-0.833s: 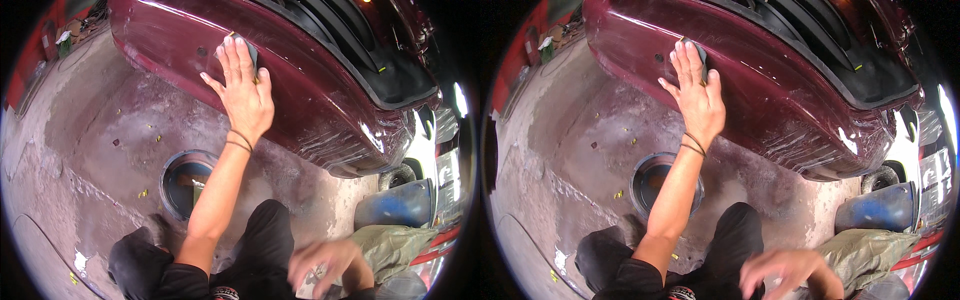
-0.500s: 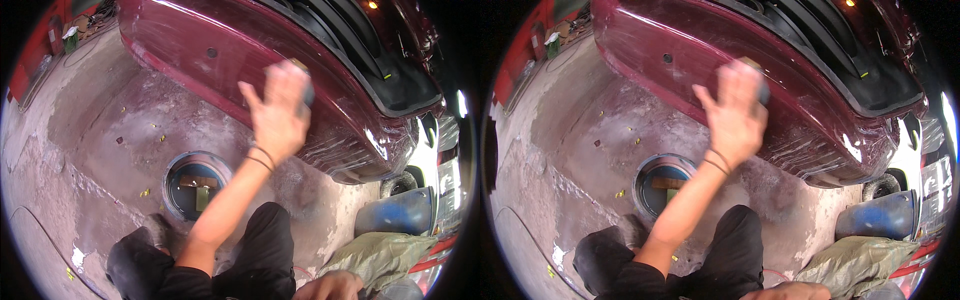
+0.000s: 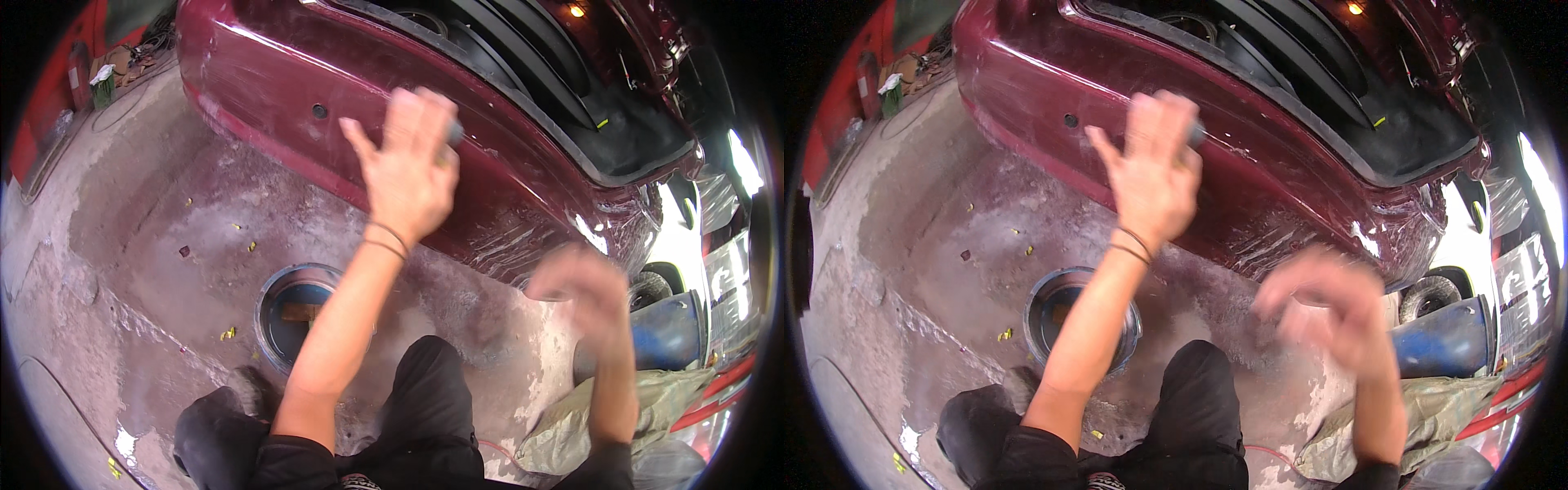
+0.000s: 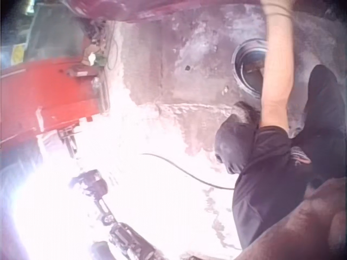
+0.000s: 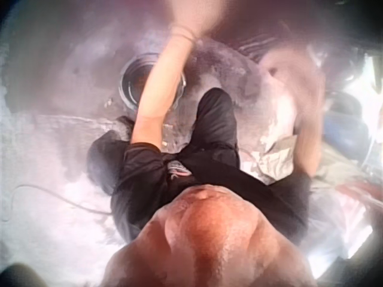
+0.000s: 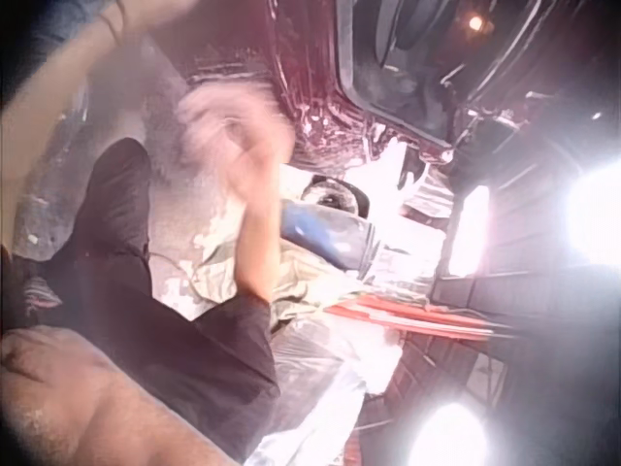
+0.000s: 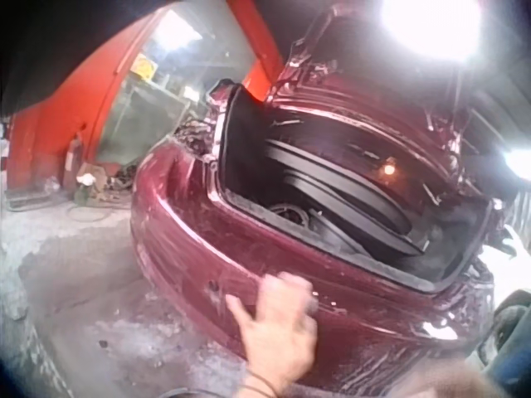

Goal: The person walks through a garage and kneels in front of a maroon car. They use a sponge and a bucket of water to scrub the front bumper, repeatedly dipping the sponge and wiping the surface.

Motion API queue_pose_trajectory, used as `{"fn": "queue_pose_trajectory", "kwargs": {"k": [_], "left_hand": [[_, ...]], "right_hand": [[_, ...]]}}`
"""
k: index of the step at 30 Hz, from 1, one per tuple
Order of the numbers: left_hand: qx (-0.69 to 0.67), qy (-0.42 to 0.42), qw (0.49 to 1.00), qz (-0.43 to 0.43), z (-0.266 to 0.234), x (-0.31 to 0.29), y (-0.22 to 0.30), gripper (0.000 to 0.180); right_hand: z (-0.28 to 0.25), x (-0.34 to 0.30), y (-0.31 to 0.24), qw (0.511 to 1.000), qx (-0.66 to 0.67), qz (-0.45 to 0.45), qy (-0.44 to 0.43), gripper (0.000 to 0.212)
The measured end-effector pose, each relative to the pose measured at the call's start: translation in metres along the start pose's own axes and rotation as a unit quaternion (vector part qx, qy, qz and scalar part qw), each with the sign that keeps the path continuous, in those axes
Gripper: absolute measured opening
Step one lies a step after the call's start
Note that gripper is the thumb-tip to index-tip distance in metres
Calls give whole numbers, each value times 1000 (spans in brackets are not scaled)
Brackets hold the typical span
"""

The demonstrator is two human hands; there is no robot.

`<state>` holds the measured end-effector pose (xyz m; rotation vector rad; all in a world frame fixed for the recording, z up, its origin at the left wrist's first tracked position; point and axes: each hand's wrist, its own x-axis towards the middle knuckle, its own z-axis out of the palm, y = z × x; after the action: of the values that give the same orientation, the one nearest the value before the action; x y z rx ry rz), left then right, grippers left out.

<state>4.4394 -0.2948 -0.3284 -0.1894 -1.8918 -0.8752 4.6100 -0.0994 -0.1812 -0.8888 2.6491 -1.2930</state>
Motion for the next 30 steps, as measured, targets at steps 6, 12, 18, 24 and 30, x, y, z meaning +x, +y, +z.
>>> {"fn": "queue_pose_trajectory", "kwargs": {"k": [6,12,18,24,30], "left_hand": [[-54,4,997,-46,11,-6,38,67],[-88,-65,992,62,33,-52,43,72],[-55,90,983,-150,18,-9,-14,70],[-142,13,972,-188,39,-52,52,78],[-98,163,945,-265,-17,74,-37,72]], "right_hand": [[-89,43,88,924,-335,-46,180,28],[-83,52,136,830,-490,-174,204,30],[-79,54,132,831,-489,-167,206,31],[-84,50,134,823,-508,-157,200,32],[-77,58,135,819,-514,-159,199,34]]}}
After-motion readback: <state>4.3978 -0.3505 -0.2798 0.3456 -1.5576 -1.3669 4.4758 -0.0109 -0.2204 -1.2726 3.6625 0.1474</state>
